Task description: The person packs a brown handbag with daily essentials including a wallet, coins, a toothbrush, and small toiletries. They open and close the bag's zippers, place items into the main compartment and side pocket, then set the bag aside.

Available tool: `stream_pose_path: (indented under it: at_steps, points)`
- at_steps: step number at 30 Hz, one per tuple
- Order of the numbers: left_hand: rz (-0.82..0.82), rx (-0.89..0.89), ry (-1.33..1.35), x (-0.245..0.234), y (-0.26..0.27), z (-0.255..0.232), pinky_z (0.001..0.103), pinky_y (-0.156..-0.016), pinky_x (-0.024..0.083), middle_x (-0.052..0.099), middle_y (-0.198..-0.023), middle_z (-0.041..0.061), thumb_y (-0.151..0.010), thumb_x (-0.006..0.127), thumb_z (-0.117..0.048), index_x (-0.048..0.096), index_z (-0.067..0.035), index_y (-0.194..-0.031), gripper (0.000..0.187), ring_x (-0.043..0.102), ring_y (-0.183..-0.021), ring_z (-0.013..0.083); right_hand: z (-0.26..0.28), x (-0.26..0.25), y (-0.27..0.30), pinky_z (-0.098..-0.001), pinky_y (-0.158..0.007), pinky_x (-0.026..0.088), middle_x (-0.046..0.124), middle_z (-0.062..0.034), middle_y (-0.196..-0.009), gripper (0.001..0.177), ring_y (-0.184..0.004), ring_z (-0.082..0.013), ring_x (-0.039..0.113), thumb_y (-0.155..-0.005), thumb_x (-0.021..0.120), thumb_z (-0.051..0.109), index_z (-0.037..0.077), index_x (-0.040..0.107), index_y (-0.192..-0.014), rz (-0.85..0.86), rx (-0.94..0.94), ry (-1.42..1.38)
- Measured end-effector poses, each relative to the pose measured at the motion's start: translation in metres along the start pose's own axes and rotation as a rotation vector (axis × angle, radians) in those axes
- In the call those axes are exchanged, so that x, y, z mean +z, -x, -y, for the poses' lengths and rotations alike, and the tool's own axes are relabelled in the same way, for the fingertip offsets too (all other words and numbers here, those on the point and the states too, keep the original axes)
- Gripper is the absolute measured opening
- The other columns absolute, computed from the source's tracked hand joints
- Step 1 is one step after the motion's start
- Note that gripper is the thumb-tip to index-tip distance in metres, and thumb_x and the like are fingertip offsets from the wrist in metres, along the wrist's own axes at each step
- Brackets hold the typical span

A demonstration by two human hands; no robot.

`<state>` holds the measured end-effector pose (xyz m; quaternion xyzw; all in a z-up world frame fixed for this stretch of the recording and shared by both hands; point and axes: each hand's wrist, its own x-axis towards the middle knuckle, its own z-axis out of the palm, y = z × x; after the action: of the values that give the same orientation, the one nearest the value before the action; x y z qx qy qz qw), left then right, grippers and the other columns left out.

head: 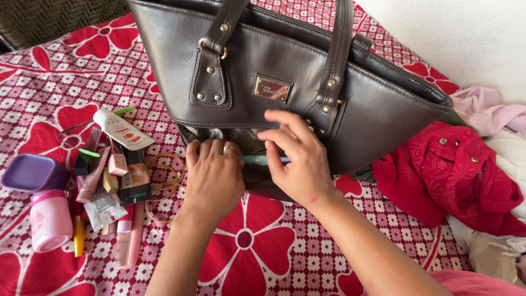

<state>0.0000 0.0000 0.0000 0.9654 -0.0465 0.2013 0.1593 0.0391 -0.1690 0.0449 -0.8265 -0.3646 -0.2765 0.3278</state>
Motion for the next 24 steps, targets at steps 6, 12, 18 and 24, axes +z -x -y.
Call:
stream_pose_path:
  at_steps: [6,12,18,24]
  points:
    - [-0.146,-0.036,0.161,-0.007,-0.002,-0.003,0.05,-0.104,0.038,0.066,-0.095,0.014,-0.087,0.066,-0.007,0.067,-0.006,-0.1,0.014,0.061,-0.101,0.0349,0.006,-0.023,-0.022,-0.0337,-0.075,0.063,0.076,-0.0117,-0.098,0.019,-0.086,-0.0249,0.078,-0.084,0.071,0.003,0.002,0.071,-0.103,0.271,0.403,-0.071]
    - [-0.169,-0.113,0.311,-0.015,-0.001,-0.008,0.047,-0.091,0.045,0.064,-0.097,0.015,-0.082,0.068,0.004,0.069,-0.006,-0.11,0.031,0.059,-0.098,0.0364,0.018,-0.049,-0.026,-0.046,-0.08,0.055,0.075,-0.0178,-0.091,0.023,-0.084,-0.0375,0.073,-0.074,0.078,0.008,0.003,0.078,-0.097,0.559,0.335,0.279]
    - [-0.226,-0.089,0.308,-0.022,-0.001,0.013,0.048,-0.083,0.052,0.067,-0.105,0.014,-0.082,0.074,-0.001,0.075,-0.005,-0.098,0.017,0.063,-0.098,0.038,0.019,-0.068,-0.042,-0.0342,-0.077,0.063,0.081,-0.0096,-0.083,0.023,-0.076,-0.0215,0.083,-0.085,0.065,0.009,0.011,0.08,-0.102,0.455,0.566,-0.057]
    - [-0.227,-0.28,0.318,-0.027,-0.003,0.025,0.043,-0.07,0.055,0.073,-0.116,0.01,-0.084,0.087,-0.018,0.07,0.003,-0.093,0.028,0.07,-0.078,0.0323,0.025,-0.059,-0.04,-0.0348,-0.088,0.06,0.079,-0.0113,-0.1,0.034,-0.095,-0.0232,0.08,-0.083,0.077,0.025,0.009,0.075,-0.113,0.653,0.545,-0.033]
